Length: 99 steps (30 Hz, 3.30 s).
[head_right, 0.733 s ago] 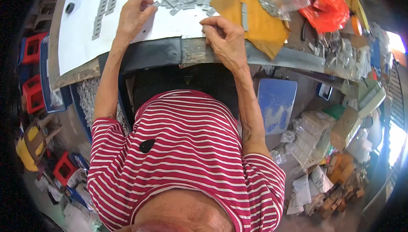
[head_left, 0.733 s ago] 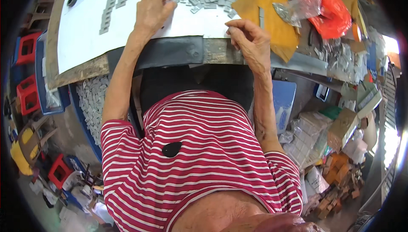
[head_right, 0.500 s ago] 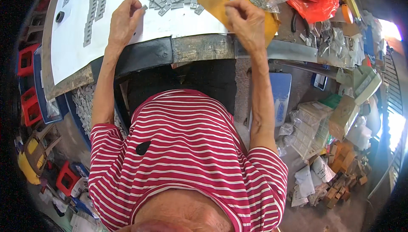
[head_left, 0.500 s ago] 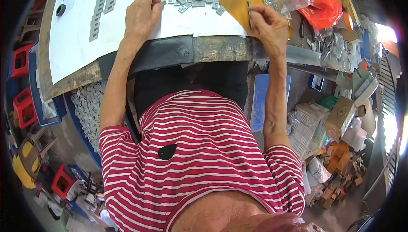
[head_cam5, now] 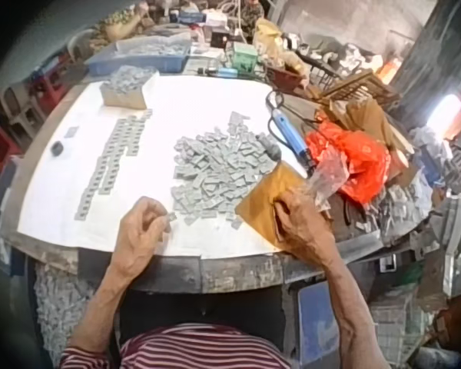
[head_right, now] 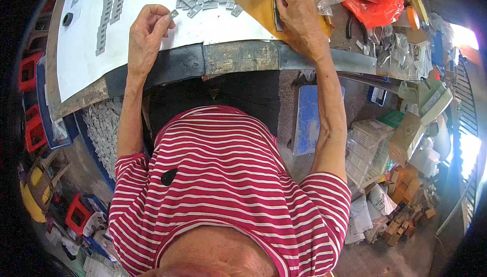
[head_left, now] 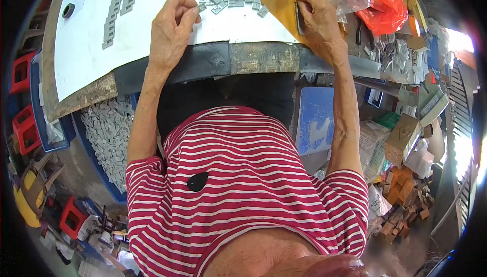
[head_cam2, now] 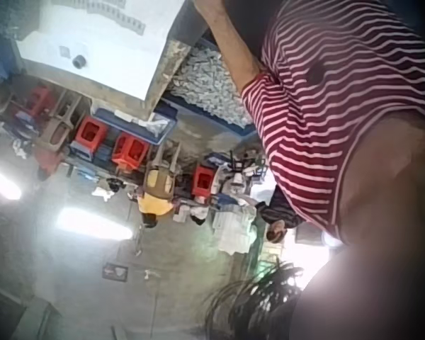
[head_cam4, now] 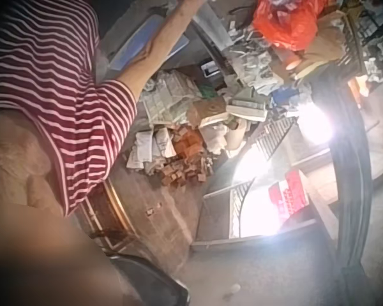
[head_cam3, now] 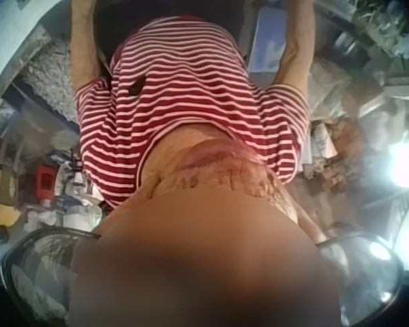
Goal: Sorting and organizing small grey hardware components on a workbench.
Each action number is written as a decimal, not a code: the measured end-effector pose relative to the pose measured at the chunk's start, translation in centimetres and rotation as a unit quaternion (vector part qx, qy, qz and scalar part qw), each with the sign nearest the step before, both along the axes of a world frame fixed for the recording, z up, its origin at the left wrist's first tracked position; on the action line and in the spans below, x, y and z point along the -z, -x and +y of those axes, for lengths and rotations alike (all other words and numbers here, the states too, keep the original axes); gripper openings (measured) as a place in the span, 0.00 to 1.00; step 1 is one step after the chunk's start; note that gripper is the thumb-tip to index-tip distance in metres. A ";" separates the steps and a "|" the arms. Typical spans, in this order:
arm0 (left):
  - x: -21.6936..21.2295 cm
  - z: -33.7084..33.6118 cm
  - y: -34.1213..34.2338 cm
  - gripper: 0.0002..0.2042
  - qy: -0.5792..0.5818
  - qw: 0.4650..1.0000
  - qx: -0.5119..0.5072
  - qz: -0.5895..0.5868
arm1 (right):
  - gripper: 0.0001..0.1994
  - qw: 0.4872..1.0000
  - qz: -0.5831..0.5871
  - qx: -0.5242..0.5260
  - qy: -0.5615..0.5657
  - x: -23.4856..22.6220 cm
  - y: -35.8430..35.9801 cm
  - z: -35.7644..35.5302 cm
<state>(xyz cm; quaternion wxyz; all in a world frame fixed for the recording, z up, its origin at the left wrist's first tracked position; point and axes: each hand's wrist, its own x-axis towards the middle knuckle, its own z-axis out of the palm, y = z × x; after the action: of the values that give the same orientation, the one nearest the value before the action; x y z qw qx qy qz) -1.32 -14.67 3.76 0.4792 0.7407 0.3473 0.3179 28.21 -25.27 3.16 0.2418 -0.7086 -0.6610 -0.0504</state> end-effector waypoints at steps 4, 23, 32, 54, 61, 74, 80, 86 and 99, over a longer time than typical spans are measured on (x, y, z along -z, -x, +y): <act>-0.1 -0.7 0.1 0.07 0.005 1.000 0.010 -0.001 | 0.04 0.998 -0.058 -0.030 0.004 -0.1 0.3 0.1; 0.2 -1.4 0.1 0.07 0.032 0.999 0.032 -0.025 | 0.04 0.976 -0.180 -0.116 0.025 -0.2 -0.9 0.9; 0.7 -1.4 0.0 0.07 0.025 0.999 0.016 -0.043 | 0.03 0.985 -0.136 -0.104 0.015 -0.7 -0.6 0.4; -0.2 -2.3 -0.7 0.09 0.100 0.986 0.097 -0.095 | 0.06 0.661 0.734 0.011 0.153 -3.6 6.9 -0.4; 0.4 -2.4 -0.9 0.09 0.075 0.990 0.090 -0.074 | 0.07 0.738 0.658 0.013 0.150 -3.1 9.0 0.2; 0.6 -1.9 -0.7 0.11 0.106 0.987 0.106 -0.058 | 0.06 0.753 0.641 0.002 0.148 -2.7 11.1 1.4; 0.8 -1.9 -0.8 0.11 0.103 0.987 0.105 -0.059 | 0.05 0.758 0.641 0.008 0.123 -2.3 11.2 1.3; 0.8 -2.1 -0.7 0.10 0.093 0.989 0.100 -0.061 | 0.04 0.738 0.667 0.001 0.099 -2.1 11.5 0.9; 0.9 -2.2 -0.8 0.10 0.106 0.986 0.086 -0.099 | 0.07 0.737 0.672 -0.033 0.065 -1.9 12.6 0.5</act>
<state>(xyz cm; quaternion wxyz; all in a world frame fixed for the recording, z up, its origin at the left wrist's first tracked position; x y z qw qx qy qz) -0.54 -16.85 2.84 0.6127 0.6777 0.2645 0.3088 15.60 -24.82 5.05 0.5781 -0.5497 -0.3510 0.4903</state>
